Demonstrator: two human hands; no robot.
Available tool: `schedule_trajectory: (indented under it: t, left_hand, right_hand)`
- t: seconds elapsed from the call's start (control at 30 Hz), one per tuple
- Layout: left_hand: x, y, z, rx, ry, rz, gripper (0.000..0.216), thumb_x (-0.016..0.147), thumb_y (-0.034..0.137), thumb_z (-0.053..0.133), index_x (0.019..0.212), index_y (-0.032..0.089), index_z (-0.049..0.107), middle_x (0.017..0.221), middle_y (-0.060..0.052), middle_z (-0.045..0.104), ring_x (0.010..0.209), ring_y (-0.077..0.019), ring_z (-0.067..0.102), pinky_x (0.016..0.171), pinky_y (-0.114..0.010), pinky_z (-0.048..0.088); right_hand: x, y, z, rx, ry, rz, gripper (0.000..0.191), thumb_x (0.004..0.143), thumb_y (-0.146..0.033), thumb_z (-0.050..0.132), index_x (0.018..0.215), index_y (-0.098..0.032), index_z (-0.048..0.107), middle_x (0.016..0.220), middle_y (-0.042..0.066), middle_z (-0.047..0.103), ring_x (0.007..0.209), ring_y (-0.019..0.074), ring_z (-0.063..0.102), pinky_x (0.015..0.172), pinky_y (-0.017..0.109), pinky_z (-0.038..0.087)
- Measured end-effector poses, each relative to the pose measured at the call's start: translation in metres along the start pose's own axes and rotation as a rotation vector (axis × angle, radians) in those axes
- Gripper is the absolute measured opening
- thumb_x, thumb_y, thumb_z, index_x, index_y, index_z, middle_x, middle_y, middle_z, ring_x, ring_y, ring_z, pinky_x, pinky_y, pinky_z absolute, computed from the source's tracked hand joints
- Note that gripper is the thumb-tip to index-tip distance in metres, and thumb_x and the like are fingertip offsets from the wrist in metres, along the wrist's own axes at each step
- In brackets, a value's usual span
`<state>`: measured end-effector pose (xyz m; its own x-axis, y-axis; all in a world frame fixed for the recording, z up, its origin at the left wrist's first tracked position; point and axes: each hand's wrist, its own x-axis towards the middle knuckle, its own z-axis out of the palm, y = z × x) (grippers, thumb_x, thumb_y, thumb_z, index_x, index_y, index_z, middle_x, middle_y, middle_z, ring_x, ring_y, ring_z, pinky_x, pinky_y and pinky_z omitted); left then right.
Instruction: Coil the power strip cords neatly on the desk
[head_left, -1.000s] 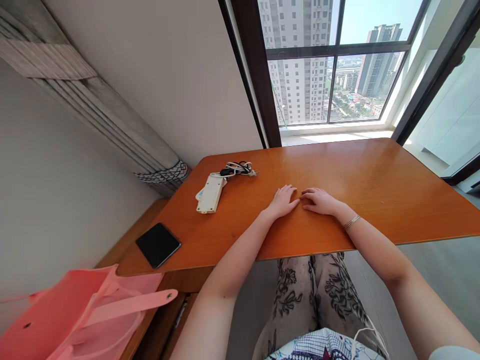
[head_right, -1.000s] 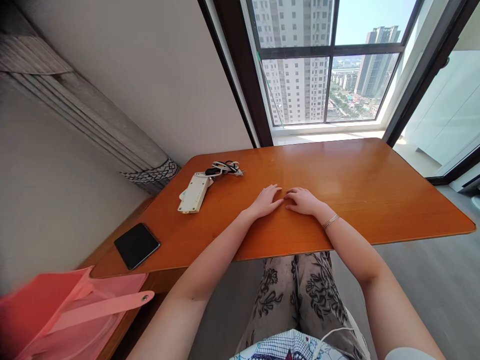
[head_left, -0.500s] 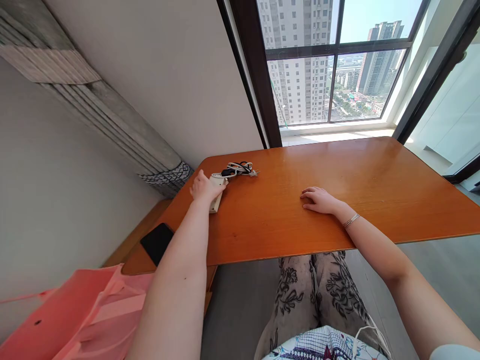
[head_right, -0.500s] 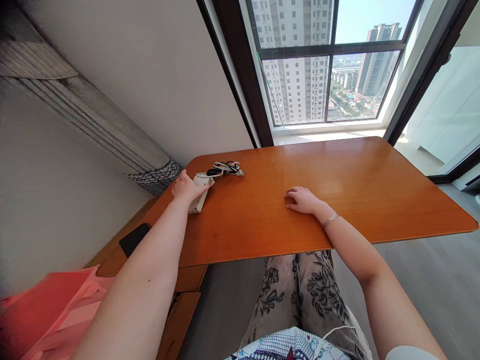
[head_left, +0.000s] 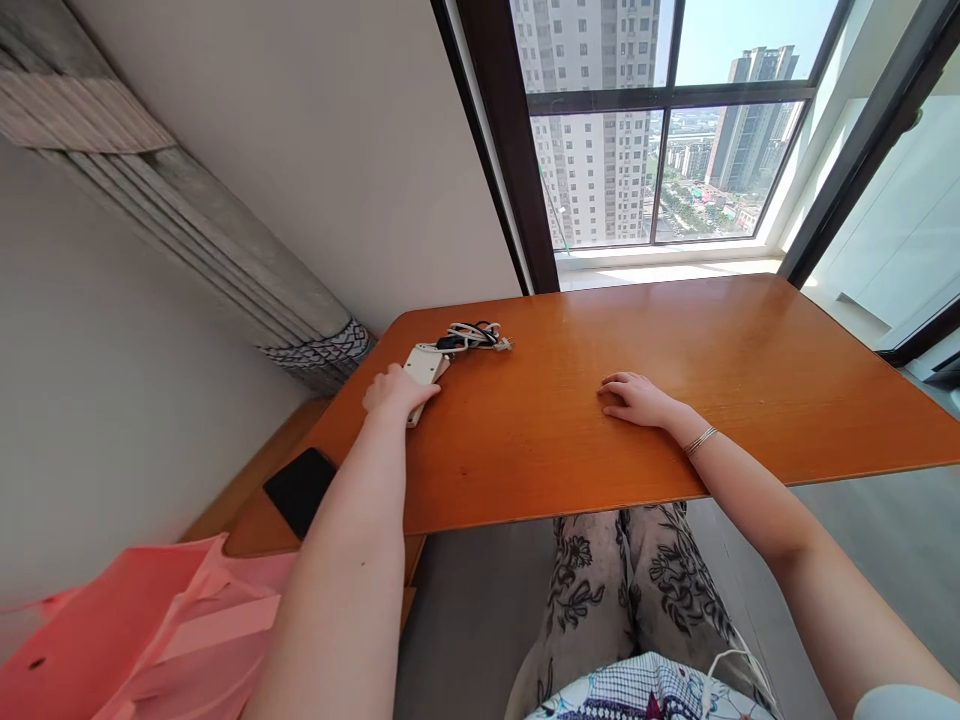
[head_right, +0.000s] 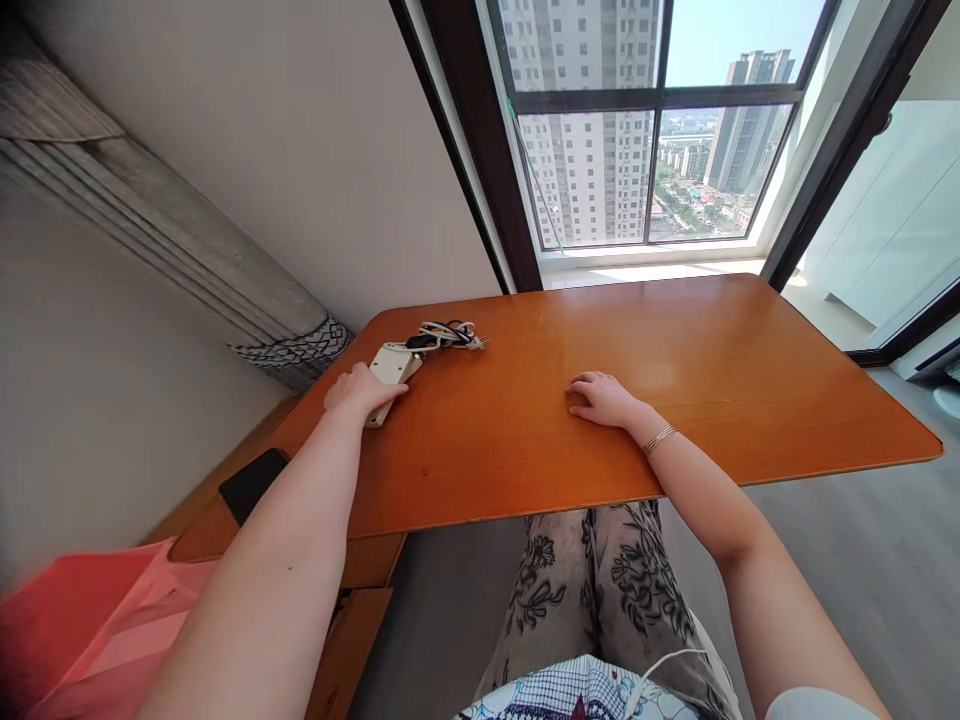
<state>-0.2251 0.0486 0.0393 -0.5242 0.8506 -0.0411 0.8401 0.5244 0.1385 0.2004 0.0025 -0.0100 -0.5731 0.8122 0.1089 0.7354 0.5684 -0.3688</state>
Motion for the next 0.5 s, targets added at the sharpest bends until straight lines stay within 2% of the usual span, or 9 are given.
schedule_trajectory:
  t: [0.13, 0.3, 0.5]
  left_hand:
    - [-0.0092, 0.0065, -0.0043, 0.025, 0.012, -0.002, 0.086, 0.073, 0.044, 0.076, 0.143, 0.009, 0.042, 0.143, -0.031, 0.057, 0.133, -0.0440, 0.057, 0.101, -0.053, 0.052]
    - [-0.0082, 0.0087, -0.0061, 0.031, 0.025, 0.000, 0.080, 0.072, 0.034, 0.078, 0.140, 0.012, 0.044, 0.138, -0.028, 0.062, 0.130, -0.0442, 0.060, 0.097, -0.051, 0.054]
    - [-0.0080, 0.0062, -0.0072, 0.014, 0.066, -0.001, 0.075, 0.072, 0.039, 0.076, 0.137, 0.012, 0.051, 0.135, -0.030, 0.063, 0.128, -0.0484, 0.060, 0.095, -0.055, 0.054]
  right_hand:
    - [0.0003, 0.0000, 0.0007, -0.002, 0.002, 0.001, 0.038, 0.093, -0.035, 0.068, 0.129, -0.020, 0.069, 0.139, 0.015, 0.063, 0.134, 0.0322, 0.057, 0.115, 0.050, 0.043]
    - [0.0002, -0.0008, 0.0003, 0.001, 0.002, -0.003, 0.037, 0.093, -0.034, 0.068, 0.128, -0.020, 0.069, 0.139, 0.015, 0.064, 0.132, 0.0322, 0.059, 0.114, 0.049, 0.044]
    - [0.0013, -0.0014, 0.0008, 0.010, 0.021, -0.012, 0.034, 0.093, -0.031, 0.068, 0.125, -0.019, 0.071, 0.136, 0.015, 0.066, 0.128, 0.0315, 0.061, 0.112, 0.049, 0.046]
